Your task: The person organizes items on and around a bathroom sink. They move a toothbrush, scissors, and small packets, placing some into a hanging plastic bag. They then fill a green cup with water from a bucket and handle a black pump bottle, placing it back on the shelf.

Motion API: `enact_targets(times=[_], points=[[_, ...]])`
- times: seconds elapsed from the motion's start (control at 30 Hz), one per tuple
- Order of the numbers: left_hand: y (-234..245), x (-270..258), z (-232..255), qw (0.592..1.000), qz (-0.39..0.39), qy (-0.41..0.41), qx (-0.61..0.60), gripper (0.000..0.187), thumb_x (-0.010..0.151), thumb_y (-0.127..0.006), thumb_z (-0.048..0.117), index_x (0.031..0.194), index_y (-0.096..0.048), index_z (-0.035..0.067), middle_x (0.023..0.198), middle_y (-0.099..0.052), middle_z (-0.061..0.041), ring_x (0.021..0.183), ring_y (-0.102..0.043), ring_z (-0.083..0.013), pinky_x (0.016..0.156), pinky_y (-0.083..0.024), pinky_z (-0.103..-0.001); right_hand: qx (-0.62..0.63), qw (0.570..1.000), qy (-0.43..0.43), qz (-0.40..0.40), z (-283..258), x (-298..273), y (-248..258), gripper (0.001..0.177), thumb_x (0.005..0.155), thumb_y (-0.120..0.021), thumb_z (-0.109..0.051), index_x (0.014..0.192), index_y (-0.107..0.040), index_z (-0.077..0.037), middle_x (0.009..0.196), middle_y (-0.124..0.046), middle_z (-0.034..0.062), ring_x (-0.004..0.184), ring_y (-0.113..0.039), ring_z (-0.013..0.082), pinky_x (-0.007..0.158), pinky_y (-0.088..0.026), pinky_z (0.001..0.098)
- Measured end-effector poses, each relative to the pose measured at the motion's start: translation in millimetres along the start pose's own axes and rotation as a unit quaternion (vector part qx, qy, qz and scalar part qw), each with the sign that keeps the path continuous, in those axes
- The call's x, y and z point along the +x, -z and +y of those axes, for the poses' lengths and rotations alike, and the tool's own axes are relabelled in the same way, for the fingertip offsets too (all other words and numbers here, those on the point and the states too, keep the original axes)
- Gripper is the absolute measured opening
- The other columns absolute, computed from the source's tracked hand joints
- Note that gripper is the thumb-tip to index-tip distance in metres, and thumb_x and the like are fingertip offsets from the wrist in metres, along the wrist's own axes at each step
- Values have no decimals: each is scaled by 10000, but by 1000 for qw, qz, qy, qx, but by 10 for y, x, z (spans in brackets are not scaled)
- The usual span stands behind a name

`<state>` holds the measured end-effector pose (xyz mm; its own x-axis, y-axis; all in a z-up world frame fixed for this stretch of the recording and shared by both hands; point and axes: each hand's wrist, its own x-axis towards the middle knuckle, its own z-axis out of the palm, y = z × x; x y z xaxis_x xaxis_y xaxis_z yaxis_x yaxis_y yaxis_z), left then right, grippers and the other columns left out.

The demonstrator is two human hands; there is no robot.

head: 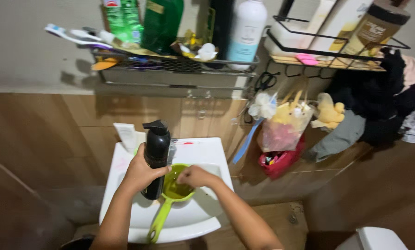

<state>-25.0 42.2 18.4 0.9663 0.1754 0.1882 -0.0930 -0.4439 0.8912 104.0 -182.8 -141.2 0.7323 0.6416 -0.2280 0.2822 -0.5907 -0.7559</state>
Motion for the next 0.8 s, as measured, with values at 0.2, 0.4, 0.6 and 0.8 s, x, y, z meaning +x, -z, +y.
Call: enact_targets(times=[0.2,0.4,0.6,0.8], points=[[343,-214,-215,1000,-11,8,-9,805,549,-900,233,1260,-548,101,1038,-742,-114,962,-725,-266,885,-558,-380,-206,967,-86,-124,103,902,-795,180,952,-647,-234,917,-688,-63,815,-683,83,630,-625,164,558,-525,295],[617,-248,-513,999,-28,13,-25,812,555,-880,226,1277,-535,83,1061,-724,-140,978,-714,-280,879,-564,-388,375,891,-117,-227,329,1085,-589,203,931,-605,-180,746,-577,-103,671,-569,19,535,-539,121,472,-459,247],[582,-130,-726,996,-62,63,5,796,568,-862,252,1270,-532,72,1058,-740,-153,975,-732,-301,879,-567,-394,741,630,-95,-211,121,1114,-355,262,896,-574,-150,640,-538,-105,603,-533,4,485,-532,110,382,-426,219],[393,-133,-840,993,-95,65,-4,803,563,-895,263,1262,-555,61,1100,-747,-149,1031,-732,-297,923,-556,-374,818,563,7,117,-818,856,153,274,1027,-440,-129,849,-617,-19,823,-672,94,834,-694,231,857,-602,369]])
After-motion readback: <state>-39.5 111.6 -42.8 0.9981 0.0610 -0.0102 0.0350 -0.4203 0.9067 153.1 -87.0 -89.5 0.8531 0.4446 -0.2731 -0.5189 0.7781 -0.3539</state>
